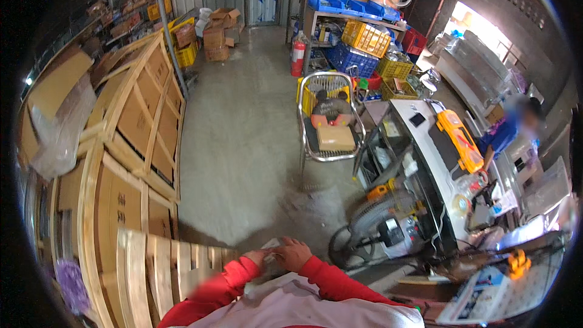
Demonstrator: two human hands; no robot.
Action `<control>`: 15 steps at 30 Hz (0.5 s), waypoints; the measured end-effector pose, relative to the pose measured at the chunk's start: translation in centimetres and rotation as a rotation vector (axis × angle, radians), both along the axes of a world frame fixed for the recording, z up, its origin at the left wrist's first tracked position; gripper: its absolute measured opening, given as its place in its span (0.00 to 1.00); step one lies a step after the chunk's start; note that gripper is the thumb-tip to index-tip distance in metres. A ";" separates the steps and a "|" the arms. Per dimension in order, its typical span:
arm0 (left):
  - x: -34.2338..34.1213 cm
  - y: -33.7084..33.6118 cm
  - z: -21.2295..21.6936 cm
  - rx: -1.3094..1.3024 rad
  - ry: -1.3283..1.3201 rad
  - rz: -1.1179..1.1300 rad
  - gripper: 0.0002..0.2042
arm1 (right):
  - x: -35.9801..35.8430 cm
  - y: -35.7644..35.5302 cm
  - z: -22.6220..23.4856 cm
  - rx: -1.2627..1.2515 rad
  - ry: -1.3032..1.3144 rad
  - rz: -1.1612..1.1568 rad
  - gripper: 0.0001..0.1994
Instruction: The person sorts metal fasteners from blue bins into small plastic bags. They repeatedly pick fasteners, place them into bags, and set the filled bags aside. The person briefly walks to a wooden crate and returns to continue sorting.
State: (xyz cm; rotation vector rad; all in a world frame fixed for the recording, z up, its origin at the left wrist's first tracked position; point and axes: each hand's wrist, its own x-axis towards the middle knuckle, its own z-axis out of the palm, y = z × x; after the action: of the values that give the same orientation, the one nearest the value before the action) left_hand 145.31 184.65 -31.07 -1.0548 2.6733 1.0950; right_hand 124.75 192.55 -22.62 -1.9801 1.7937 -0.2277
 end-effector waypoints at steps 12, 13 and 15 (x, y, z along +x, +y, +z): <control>-19.9 -37.3 5.9 0.084 -0.121 0.208 0.26 | -15.5 -41.5 -3.6 0.069 0.061 -0.019 0.12; -20.3 -40.0 6.2 0.075 -0.097 0.269 0.26 | -16.5 -45.2 -2.9 0.049 0.057 0.049 0.12; -21.1 -45.9 5.8 0.030 0.014 0.405 0.26 | -17.4 -51.8 -2.0 0.018 0.057 0.169 0.12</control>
State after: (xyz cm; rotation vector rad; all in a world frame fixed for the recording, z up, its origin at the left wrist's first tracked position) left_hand 124.25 138.78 -25.30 -1.6366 2.5049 1.1954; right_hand 107.33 140.72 -24.60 -2.1318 1.6444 -0.1017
